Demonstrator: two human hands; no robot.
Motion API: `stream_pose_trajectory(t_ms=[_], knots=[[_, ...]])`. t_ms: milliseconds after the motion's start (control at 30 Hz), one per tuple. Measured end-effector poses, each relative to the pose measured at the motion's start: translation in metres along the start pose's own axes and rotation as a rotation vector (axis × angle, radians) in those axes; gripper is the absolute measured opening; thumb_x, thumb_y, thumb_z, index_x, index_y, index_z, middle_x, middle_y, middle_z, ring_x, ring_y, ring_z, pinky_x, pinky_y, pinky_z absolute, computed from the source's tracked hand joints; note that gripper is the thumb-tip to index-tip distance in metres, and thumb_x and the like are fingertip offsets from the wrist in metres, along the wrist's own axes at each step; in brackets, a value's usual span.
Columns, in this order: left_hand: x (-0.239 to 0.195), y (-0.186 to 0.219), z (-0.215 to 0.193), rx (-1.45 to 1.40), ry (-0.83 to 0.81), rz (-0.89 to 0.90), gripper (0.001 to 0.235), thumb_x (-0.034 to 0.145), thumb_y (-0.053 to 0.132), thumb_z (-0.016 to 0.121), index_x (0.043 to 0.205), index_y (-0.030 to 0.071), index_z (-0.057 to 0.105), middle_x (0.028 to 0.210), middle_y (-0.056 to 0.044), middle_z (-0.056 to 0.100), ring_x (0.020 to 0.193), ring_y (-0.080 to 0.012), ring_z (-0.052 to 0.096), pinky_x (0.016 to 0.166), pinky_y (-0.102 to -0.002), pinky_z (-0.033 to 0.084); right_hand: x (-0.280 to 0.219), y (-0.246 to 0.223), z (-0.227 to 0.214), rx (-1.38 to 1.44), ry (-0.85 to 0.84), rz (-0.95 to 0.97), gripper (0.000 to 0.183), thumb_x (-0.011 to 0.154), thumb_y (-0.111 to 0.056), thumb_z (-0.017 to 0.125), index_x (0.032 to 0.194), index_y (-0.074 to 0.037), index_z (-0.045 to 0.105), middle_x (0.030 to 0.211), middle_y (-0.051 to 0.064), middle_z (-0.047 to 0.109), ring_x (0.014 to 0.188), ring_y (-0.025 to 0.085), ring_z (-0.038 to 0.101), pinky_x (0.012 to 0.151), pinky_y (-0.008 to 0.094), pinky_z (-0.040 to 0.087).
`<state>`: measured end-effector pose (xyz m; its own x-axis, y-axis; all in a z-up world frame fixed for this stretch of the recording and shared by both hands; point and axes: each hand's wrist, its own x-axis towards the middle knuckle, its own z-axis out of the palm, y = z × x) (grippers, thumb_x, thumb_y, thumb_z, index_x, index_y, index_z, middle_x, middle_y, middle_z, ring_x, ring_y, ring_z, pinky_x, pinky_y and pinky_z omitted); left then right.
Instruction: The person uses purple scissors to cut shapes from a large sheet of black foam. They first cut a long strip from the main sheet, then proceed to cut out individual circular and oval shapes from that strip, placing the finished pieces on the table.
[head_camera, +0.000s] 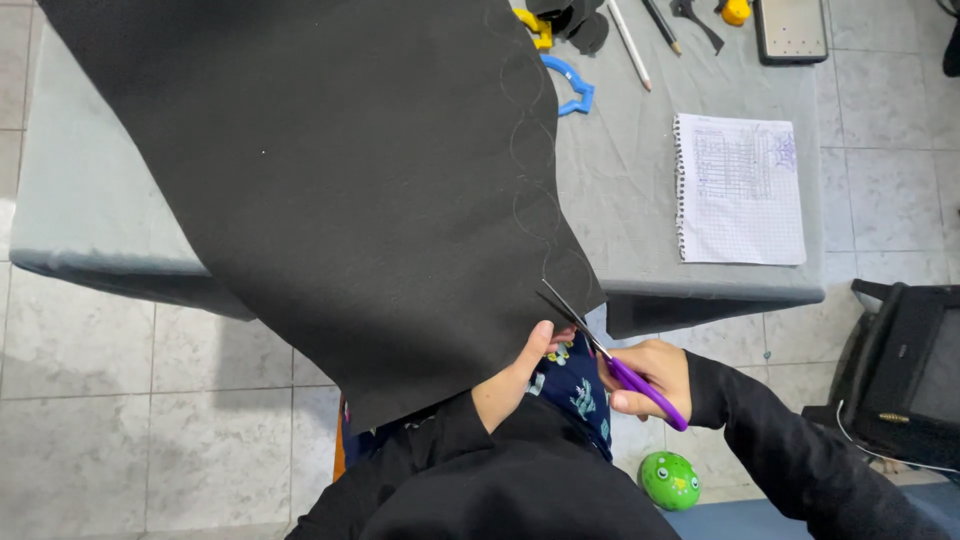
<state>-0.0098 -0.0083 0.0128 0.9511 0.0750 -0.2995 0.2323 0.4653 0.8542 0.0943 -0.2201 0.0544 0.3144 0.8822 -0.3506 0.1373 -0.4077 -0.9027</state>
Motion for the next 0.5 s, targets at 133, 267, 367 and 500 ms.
stream_pose_trajectory(t_ms=[133,267,367,500], knots=[[-0.001,0.002,-0.001,-0.056,0.006,-0.018,0.032,0.104,0.028,0.064,0.110,0.001,0.080,0.118,-0.013,0.077,0.107,-0.0156,0.073,0.095,-0.029,0.059,-0.002,0.003,0.000,0.029,0.003,0.004,0.042,0.086,-0.056,0.073,0.069,-0.020,0.059,0.043,-0.004,0.064,0.036,0.013,0.070,0.041,0.026,0.056],[-0.007,0.017,-0.001,-0.050,-0.019,-0.083,0.037,0.103,0.032,0.063,0.114,0.000,0.078,0.120,-0.012,0.076,0.110,-0.0134,0.070,0.103,-0.028,0.055,-0.004,0.002,0.003,0.102,0.019,-0.021,0.040,0.088,-0.039,0.080,0.065,-0.015,0.058,0.041,0.000,0.063,0.032,0.012,0.068,0.036,0.022,0.053],[-0.009,0.038,-0.009,0.002,0.026,-0.046,0.035,0.101,0.026,0.067,0.112,-0.006,0.077,0.119,-0.015,0.075,0.105,-0.0144,0.071,0.105,-0.029,0.055,0.002,-0.002,0.006,0.134,0.018,-0.045,0.040,0.088,-0.038,0.080,0.065,-0.014,0.058,0.043,0.001,0.063,0.033,0.013,0.070,0.035,0.023,0.054],[-0.016,0.052,-0.004,0.126,-0.004,0.002,0.028,0.103,0.004,0.059,0.116,-0.017,0.071,0.121,-0.026,0.073,0.101,-0.0198,0.076,0.102,-0.028,0.061,0.018,0.000,0.008,0.116,0.023,-0.093,0.046,0.087,-0.051,0.078,0.067,-0.015,0.058,0.047,0.002,0.064,0.038,0.014,0.072,0.038,0.026,0.055]])
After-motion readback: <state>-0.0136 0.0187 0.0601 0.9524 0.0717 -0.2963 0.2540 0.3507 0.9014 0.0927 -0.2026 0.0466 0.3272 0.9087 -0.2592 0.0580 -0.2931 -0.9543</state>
